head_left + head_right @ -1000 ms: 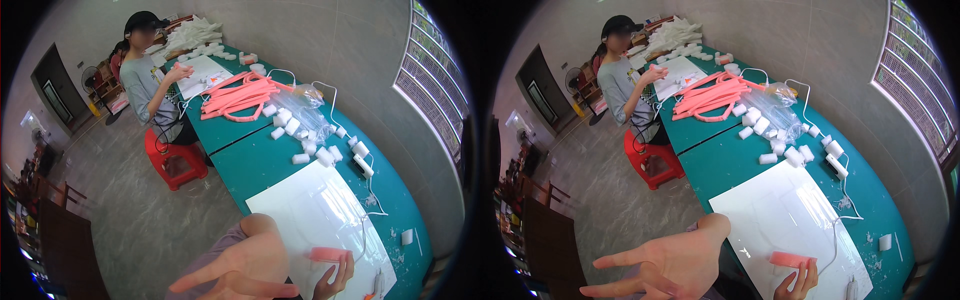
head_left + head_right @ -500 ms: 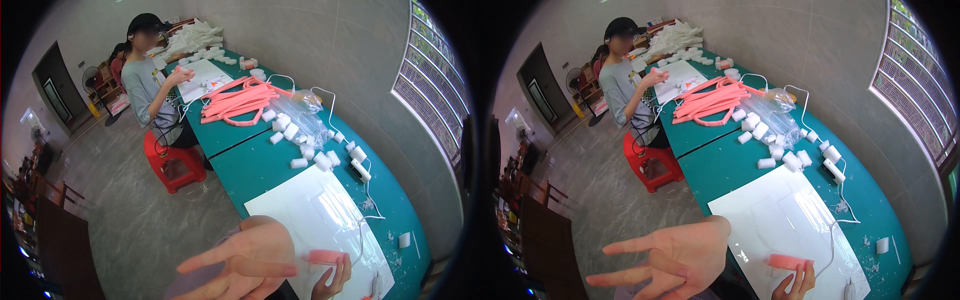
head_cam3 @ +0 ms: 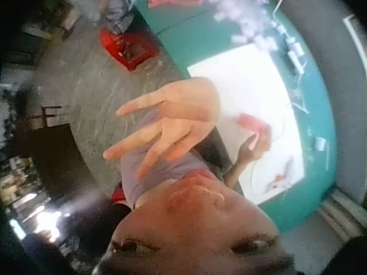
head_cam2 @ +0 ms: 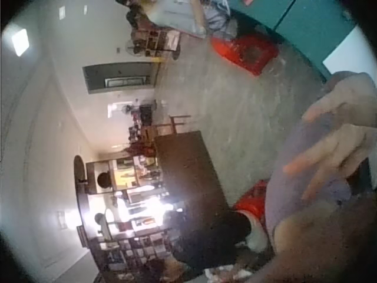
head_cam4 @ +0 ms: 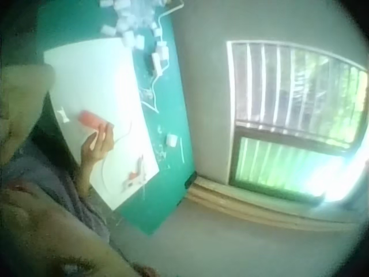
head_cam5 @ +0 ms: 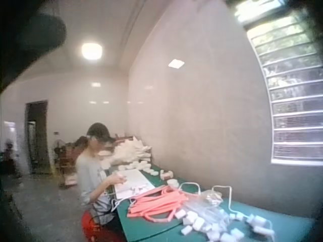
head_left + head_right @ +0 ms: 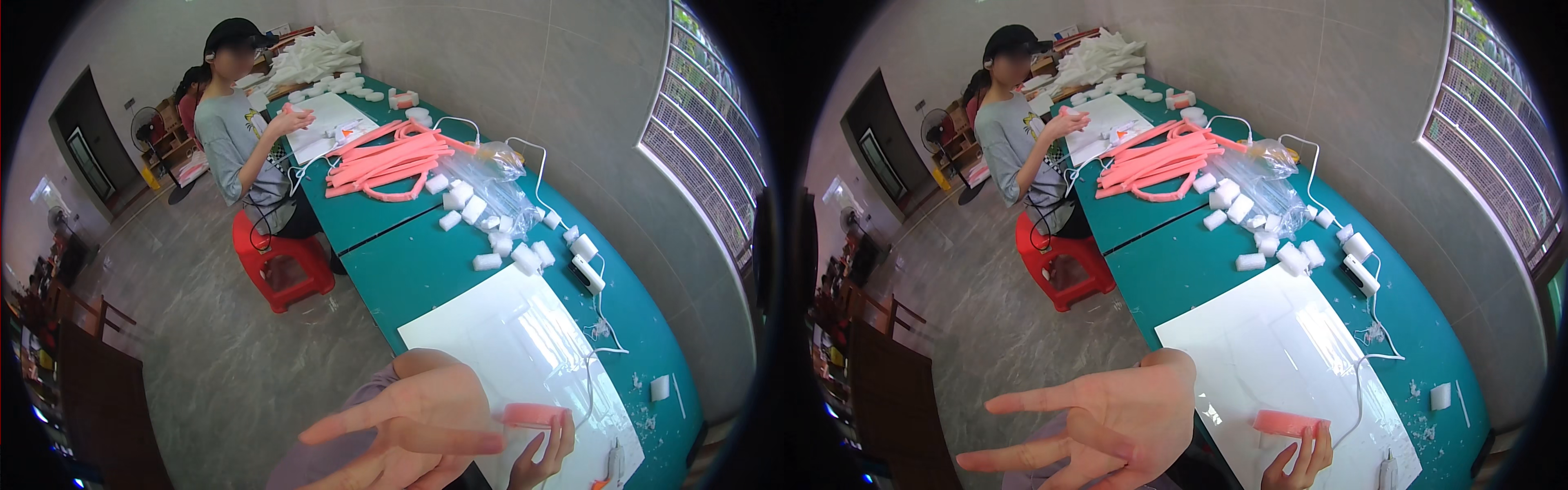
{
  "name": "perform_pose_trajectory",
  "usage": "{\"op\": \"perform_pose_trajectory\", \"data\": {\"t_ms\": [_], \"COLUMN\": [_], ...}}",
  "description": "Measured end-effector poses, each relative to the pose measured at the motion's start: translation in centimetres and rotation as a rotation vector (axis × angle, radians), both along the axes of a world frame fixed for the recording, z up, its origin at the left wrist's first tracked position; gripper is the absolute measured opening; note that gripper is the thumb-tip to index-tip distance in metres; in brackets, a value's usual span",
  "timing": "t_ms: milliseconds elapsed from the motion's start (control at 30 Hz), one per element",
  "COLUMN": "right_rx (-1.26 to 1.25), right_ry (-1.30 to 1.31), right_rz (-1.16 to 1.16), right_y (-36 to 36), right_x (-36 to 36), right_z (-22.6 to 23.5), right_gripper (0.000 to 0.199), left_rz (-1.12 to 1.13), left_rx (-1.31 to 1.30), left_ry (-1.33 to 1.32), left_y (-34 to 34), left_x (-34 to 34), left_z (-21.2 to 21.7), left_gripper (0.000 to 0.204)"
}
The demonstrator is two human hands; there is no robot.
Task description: The person applies hot glue to a pink foam piece using a glue gun and attaches a white foam block to it. They then apply more glue to the pink foam piece using the glue gun and attach another white foam piece onto it by hand.
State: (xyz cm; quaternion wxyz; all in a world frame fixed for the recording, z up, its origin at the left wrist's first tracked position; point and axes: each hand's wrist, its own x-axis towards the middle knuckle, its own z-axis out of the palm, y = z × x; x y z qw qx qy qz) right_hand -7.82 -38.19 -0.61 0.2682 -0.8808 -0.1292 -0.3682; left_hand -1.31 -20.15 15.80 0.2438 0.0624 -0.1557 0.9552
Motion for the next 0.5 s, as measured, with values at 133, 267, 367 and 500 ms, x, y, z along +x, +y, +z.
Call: {"op": "perform_pose_trajectory", "data": {"t_ms": [133, 267, 367, 500], "right_rx": [0.010, 0.011, 0.000, -0.022], "right_ry": [0.006, -0.004, -0.008, 0.000], "right_rz": [0.034, 0.023, 0.029, -0.001], "right_y": [0.8, 0.5, 0.4, 0.5], "right_x": [-0.3, -0.1, -0.1, -0.2], "right_z": [0.5, 0.2, 0.0, 0.3], "right_gripper": [0.032, 0.032, 0.031, 0.031], "left_rz": [0.060, 0.314, 0.140, 0.156], "left_rx": [0.093, -0.056, -0.268, -0.368], "left_ry": [0.207, 0.678, -0.190, -0.217], "left_y": [1.0, 2.5, 0.8, 0.8], "left_x": [-1.6, -2.6, 0.2, 0.1], "left_z": [-1.3, -2.5, 2.5, 3.3], "left_gripper": [0.040, 0.041, 0.042, 0.041]}}
